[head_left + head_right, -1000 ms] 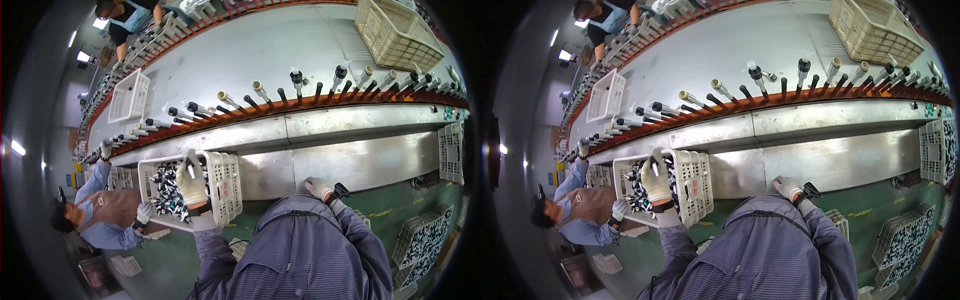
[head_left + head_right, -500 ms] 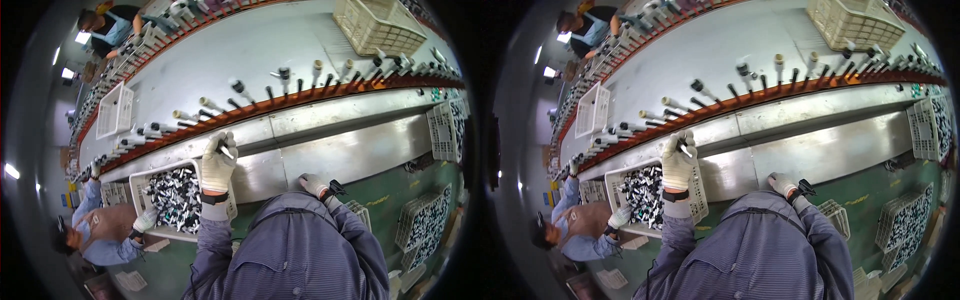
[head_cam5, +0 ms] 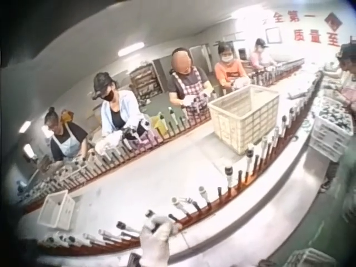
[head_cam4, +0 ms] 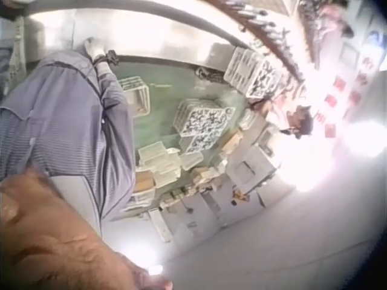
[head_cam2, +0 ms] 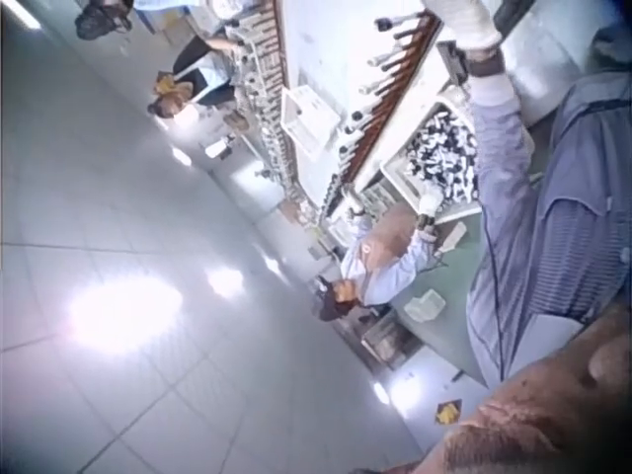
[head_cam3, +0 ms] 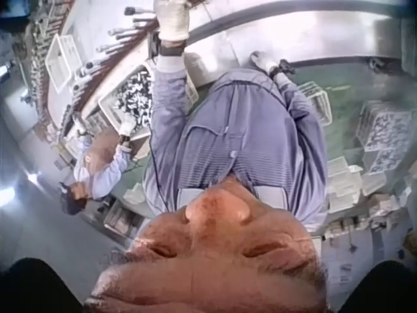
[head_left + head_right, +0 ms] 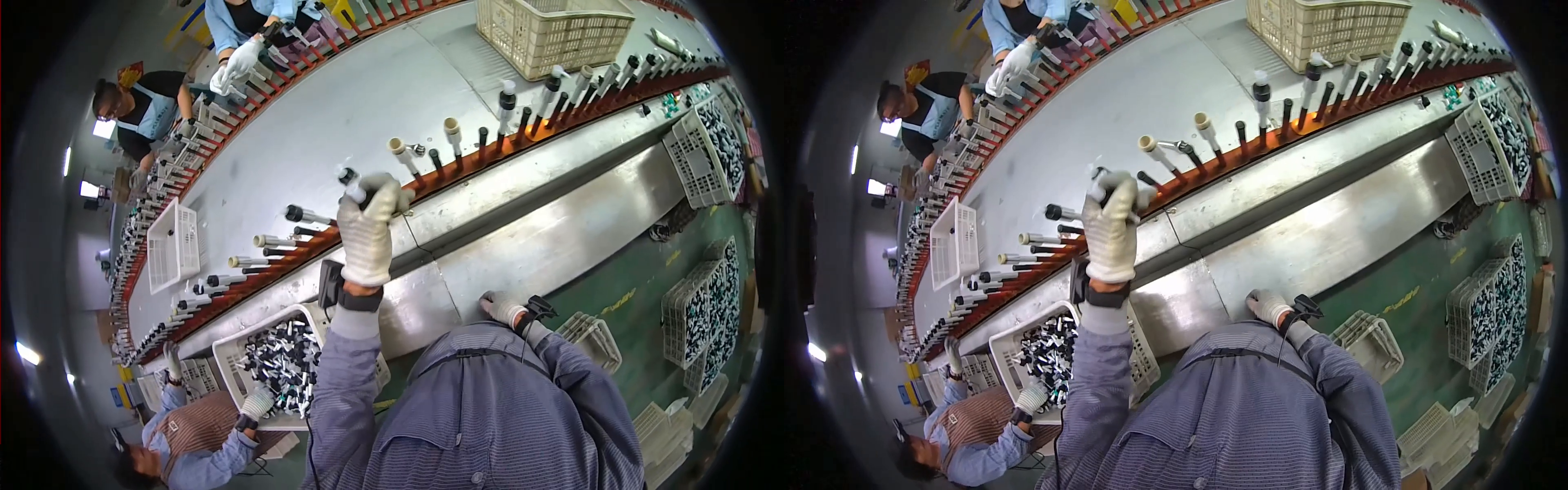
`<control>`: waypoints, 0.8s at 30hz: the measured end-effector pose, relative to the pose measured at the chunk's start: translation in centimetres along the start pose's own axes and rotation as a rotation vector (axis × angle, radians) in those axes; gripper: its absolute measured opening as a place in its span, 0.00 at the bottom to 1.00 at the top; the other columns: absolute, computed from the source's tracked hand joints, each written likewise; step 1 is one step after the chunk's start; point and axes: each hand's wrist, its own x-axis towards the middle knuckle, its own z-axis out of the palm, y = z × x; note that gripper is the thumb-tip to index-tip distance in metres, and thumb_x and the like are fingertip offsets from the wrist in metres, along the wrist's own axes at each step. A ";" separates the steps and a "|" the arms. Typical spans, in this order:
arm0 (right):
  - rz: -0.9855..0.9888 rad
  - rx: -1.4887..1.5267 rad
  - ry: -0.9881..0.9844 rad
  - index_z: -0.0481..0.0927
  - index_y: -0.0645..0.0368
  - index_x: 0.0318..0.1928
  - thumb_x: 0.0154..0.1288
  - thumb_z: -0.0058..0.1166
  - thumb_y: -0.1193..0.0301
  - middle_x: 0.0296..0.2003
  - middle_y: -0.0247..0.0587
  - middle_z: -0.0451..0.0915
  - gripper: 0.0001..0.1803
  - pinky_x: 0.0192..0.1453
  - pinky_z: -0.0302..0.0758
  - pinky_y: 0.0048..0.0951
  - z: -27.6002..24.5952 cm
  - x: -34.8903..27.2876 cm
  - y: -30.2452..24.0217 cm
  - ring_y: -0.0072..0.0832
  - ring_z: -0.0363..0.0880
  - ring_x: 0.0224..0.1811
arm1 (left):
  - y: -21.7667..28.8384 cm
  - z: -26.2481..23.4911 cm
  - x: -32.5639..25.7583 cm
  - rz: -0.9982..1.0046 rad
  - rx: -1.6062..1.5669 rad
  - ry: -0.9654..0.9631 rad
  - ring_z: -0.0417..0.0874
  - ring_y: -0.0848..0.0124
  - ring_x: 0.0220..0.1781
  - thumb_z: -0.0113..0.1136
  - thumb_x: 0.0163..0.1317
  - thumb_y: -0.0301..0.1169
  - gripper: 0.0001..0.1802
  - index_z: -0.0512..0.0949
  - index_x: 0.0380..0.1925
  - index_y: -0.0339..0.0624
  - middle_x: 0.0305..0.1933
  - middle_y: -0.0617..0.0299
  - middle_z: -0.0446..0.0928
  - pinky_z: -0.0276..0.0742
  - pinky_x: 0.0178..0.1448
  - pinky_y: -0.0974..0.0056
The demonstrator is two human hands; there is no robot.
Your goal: Assembling small components onto plastic tubes on a production line.
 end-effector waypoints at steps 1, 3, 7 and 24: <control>0.002 0.018 0.012 0.82 0.56 0.47 0.64 0.44 0.58 0.45 0.56 0.81 0.21 0.57 0.73 0.43 -0.1 -0.1 0.4 0.50 0.79 0.50 | 0.3 1.4 0.9 -0.039 -0.023 0.081 0.78 0.77 0.29 0.64 0.62 0.40 0.13 0.79 0.32 0.42 0.27 0.65 0.79 0.75 0.36 0.71; 0.003 0.045 0.030 0.83 0.56 0.46 0.64 0.45 0.58 0.44 0.56 0.82 0.20 0.57 0.73 0.43 -0.5 -0.2 0.9 0.50 0.79 0.50 | -0.7 2.5 3.3 0.151 0.017 -0.037 0.82 0.75 0.35 0.64 0.63 0.40 0.13 0.78 0.36 0.43 0.29 0.64 0.82 0.73 0.40 0.72; 0.005 0.069 0.067 0.83 0.56 0.46 0.63 0.46 0.58 0.43 0.55 0.82 0.20 0.57 0.73 0.43 -1.2 -0.9 2.3 0.50 0.79 0.50 | -2.4 4.5 7.1 0.240 -0.040 0.041 0.84 0.71 0.36 0.62 0.65 0.36 0.09 0.77 0.38 0.44 0.30 0.61 0.83 0.78 0.44 0.67; 0.037 0.024 0.048 0.83 0.54 0.45 0.63 0.46 0.57 0.43 0.56 0.82 0.20 0.55 0.74 0.45 -1.4 2.1 4.8 0.52 0.79 0.49 | -5.2 -1.4 11.0 0.287 -0.039 0.203 0.85 0.68 0.31 0.58 0.66 0.45 0.17 0.73 0.35 0.41 0.25 0.55 0.80 0.71 0.22 0.74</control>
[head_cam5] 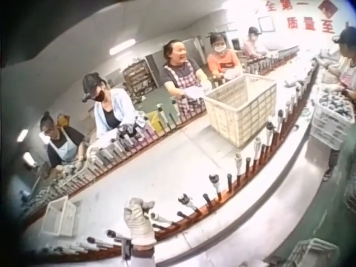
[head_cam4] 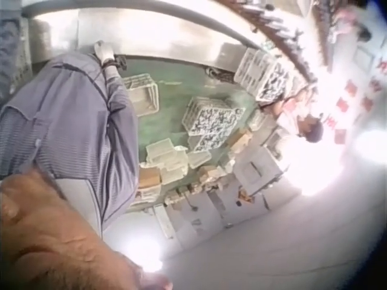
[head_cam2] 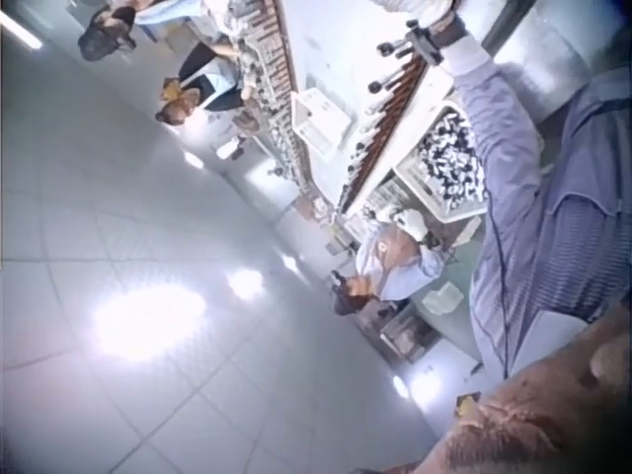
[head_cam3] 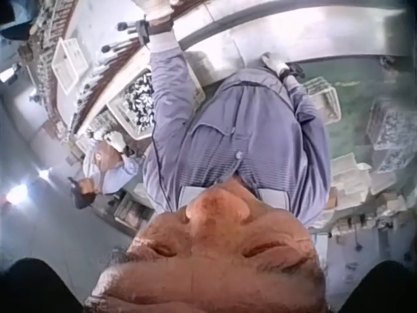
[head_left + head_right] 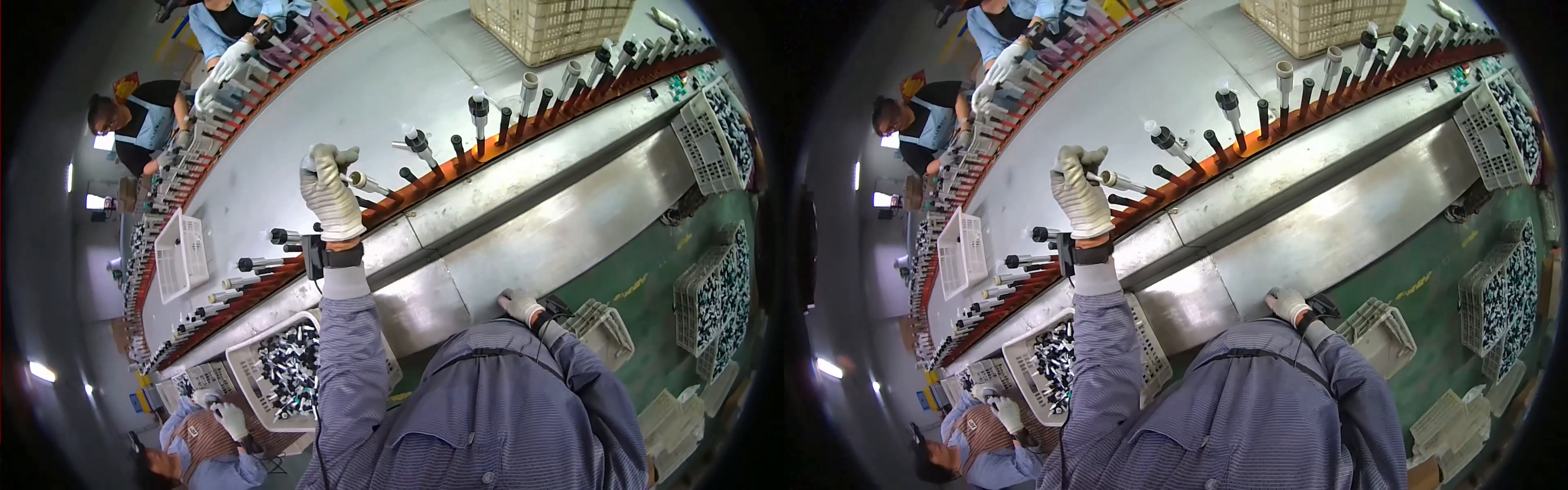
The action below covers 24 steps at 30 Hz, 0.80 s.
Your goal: Assembling small components onto plastic tubes on a production line.
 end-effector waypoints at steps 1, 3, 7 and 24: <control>-0.005 -0.002 -0.005 0.83 0.54 0.45 0.63 0.46 0.57 0.43 0.56 0.82 0.20 0.55 0.74 0.45 0.1 0.0 -0.2 0.52 0.79 0.49 | 0.1 -0.3 -0.3 -0.078 0.050 0.026 0.85 0.68 0.31 0.57 0.66 0.44 0.17 0.73 0.34 0.41 0.25 0.56 0.80 0.72 0.23 0.74; 0.010 -0.068 -0.004 0.83 0.53 0.46 0.63 0.46 0.56 0.43 0.56 0.82 0.20 0.56 0.73 0.45 -0.2 -0.1 -1.1 0.52 0.79 0.49 | -0.7 -1.5 -0.2 -0.130 0.140 0.088 0.84 0.69 0.31 0.57 0.66 0.43 0.16 0.73 0.32 0.41 0.25 0.60 0.78 0.72 0.28 0.74; 0.001 -0.074 -0.044 0.82 0.54 0.47 0.63 0.46 0.56 0.44 0.57 0.81 0.21 0.57 0.73 0.45 0.2 1.5 -1.7 0.51 0.79 0.50 | -2.6 -6.0 0.0 -0.077 0.176 0.092 0.84 0.68 0.31 0.58 0.66 0.43 0.16 0.74 0.30 0.42 0.25 0.59 0.79 0.75 0.36 0.68; -0.024 -0.206 -0.135 0.83 0.55 0.47 0.64 0.47 0.55 0.44 0.55 0.82 0.21 0.56 0.74 0.45 5.6 6.9 -6.0 0.51 0.79 0.50 | -2.9 -19.5 4.0 0.173 0.432 0.276 0.84 0.57 0.38 0.45 0.70 0.50 0.28 0.73 0.21 0.36 0.23 0.53 0.78 0.75 0.50 0.54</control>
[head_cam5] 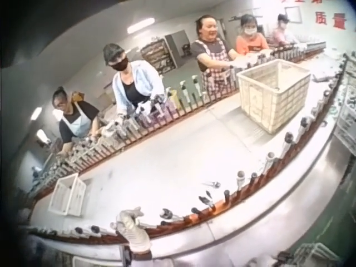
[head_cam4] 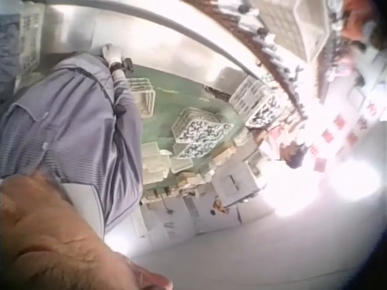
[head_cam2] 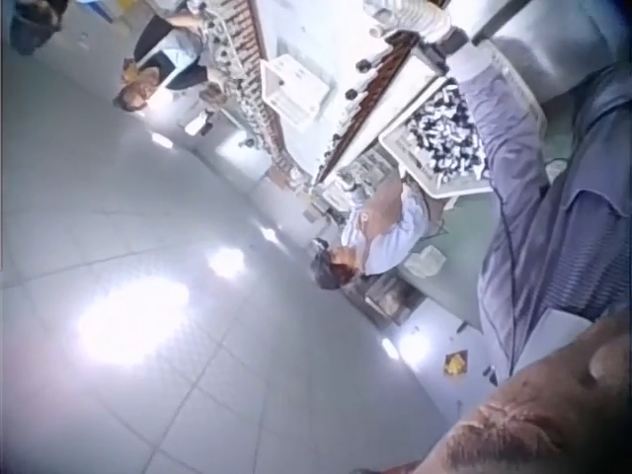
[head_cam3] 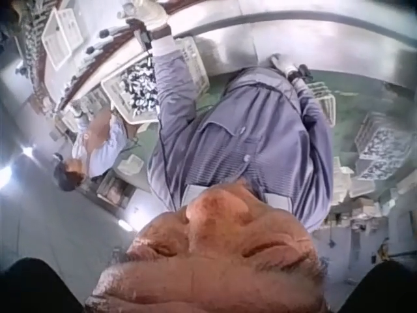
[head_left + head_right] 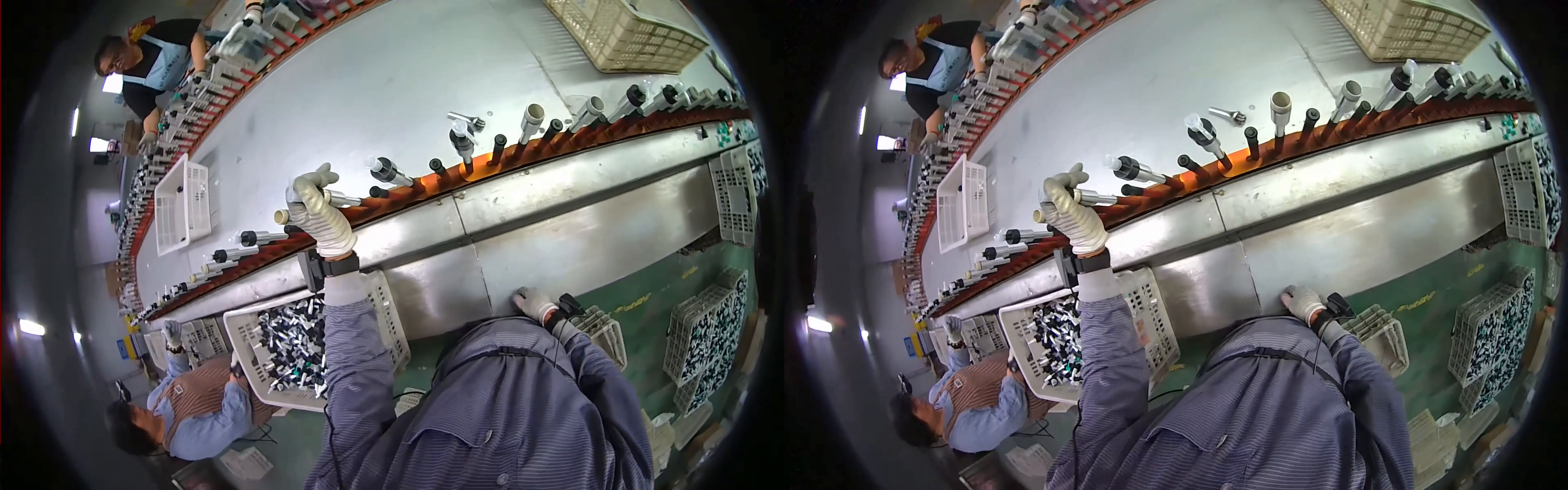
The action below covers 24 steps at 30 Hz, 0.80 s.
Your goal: Assembling small components onto plastic tubes on a production line.
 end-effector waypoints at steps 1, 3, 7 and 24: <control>-0.029 0.017 -0.008 0.83 0.55 0.47 0.64 0.48 0.56 0.44 0.55 0.82 0.21 0.56 0.74 0.45 0.6 0.6 0.0 0.51 0.79 0.49 | -0.4 -0.7 0.0 -0.006 0.008 0.004 0.84 0.57 0.38 0.45 0.70 0.50 0.28 0.73 0.21 0.36 0.23 0.53 0.78 0.75 0.50 0.54; -0.043 0.009 -0.026 0.82 0.55 0.47 0.64 0.47 0.56 0.44 0.56 0.82 0.21 0.55 0.74 0.45 0.4 1.5 -1.4 0.51 0.80 0.49 | -1.3 -2.3 0.5 0.000 0.057 0.004 0.84 0.57 0.37 0.46 0.70 0.50 0.28 0.74 0.22 0.36 0.24 0.54 0.78 0.75 0.49 0.54; -0.037 -0.073 -0.045 0.82 0.56 0.47 0.64 0.48 0.56 0.43 0.56 0.82 0.21 0.55 0.74 0.45 1.0 3.6 -3.3 0.51 0.80 0.49 | -2.9 -4.8 2.3 -0.068 0.064 0.034 0.84 0.58 0.36 0.46 0.69 0.48 0.27 0.76 0.22 0.35 0.24 0.54 0.78 0.76 0.48 0.57; -0.093 -0.103 -0.065 0.82 0.54 0.47 0.64 0.47 0.55 0.44 0.54 0.82 0.20 0.55 0.74 0.45 6.5 4.6 -9.9 0.51 0.79 0.49 | -6.1 -17.3 8.2 -0.184 0.163 0.305 0.79 0.67 0.26 0.50 0.66 0.41 0.21 0.70 0.18 0.37 0.18 0.53 0.76 0.72 0.37 0.61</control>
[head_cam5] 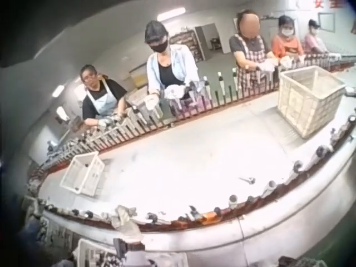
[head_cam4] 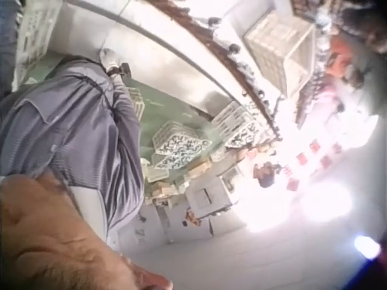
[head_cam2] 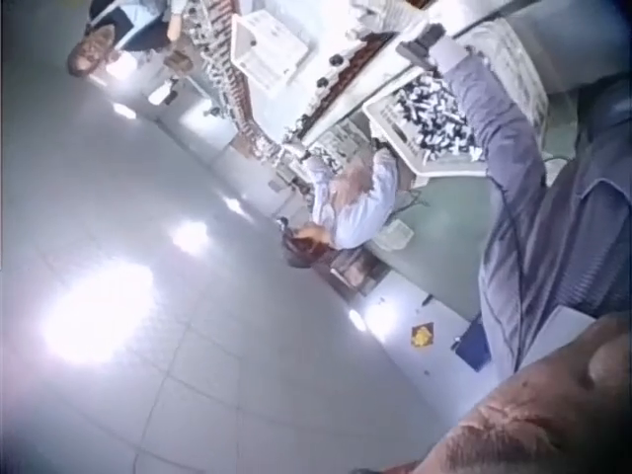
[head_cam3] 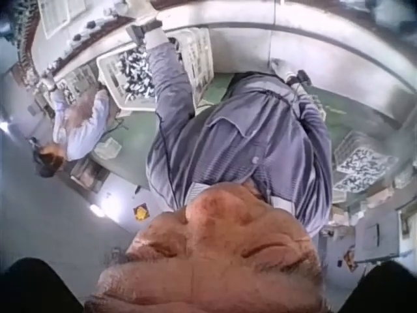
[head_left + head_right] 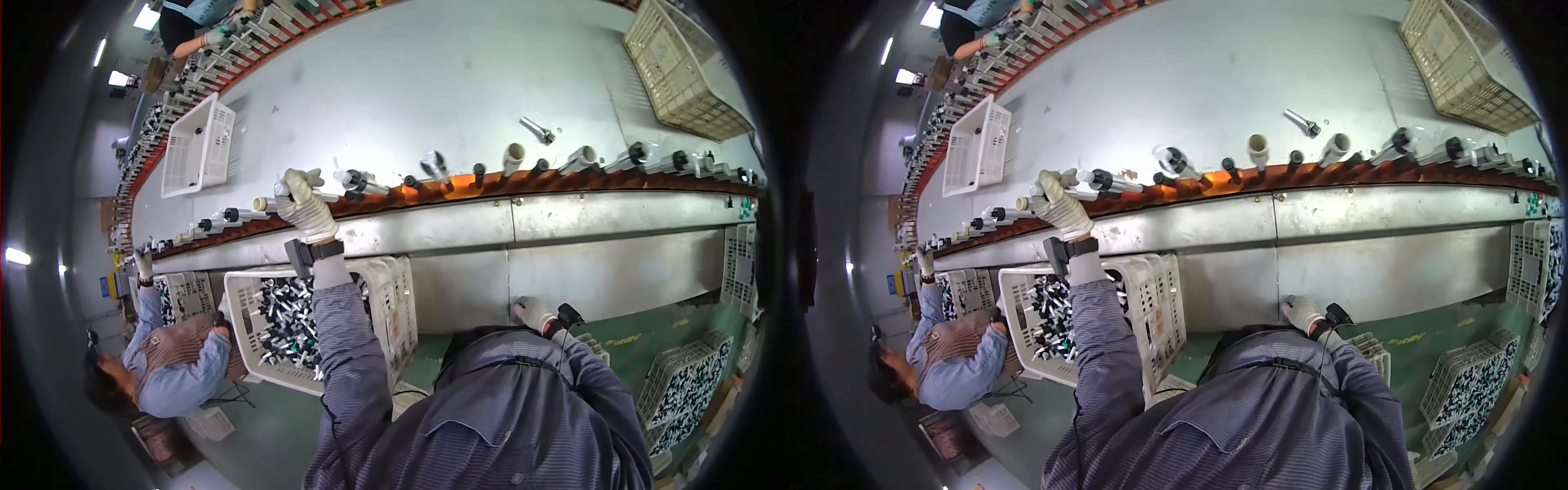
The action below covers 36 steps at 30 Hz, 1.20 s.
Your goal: Assembling small components onto plastic tubes on a production line.
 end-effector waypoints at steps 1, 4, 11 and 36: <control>0.008 0.029 0.031 0.82 0.54 0.46 0.65 0.47 0.55 0.44 0.54 0.82 0.20 0.55 0.74 0.46 -0.1 -0.6 0.3 0.52 0.79 0.49 | 0.0 -1.1 0.3 0.190 0.155 -0.064 0.76 0.67 0.23 0.51 0.66 0.39 0.20 0.69 0.19 0.37 0.18 0.55 0.76 0.71 0.32 0.62; -0.006 0.089 0.061 0.82 0.53 0.46 0.65 0.46 0.56 0.45 0.53 0.82 0.20 0.55 0.74 0.45 -2.3 -2.8 -2.1 0.51 0.79 0.50 | -1.6 -4.6 0.7 0.100 0.033 0.093 0.74 0.68 0.22 0.51 0.67 0.40 0.19 0.69 0.24 0.35 0.21 0.56 0.76 0.70 0.31 0.62; 0.056 0.147 0.124 0.83 0.55 0.45 0.65 0.46 0.55 0.45 0.53 0.82 0.20 0.56 0.74 0.44 -4.9 -5.1 3.8 0.49 0.79 0.51 | -0.8 -6.0 -0.5 0.057 0.233 -0.014 0.76 0.63 0.41 0.48 0.69 0.53 0.29 0.76 0.46 0.33 0.36 0.53 0.77 0.71 0.51 0.57; 0.090 0.094 0.082 0.82 0.54 0.48 0.65 0.45 0.56 0.45 0.52 0.82 0.20 0.56 0.74 0.44 -6.7 -11.4 13.4 0.48 0.80 0.50 | -2.7 -19.0 -26.9 -0.256 1.120 -0.558 0.82 0.53 0.50 0.59 0.61 0.39 0.20 0.79 0.47 0.35 0.47 0.45 0.81 0.74 0.56 0.57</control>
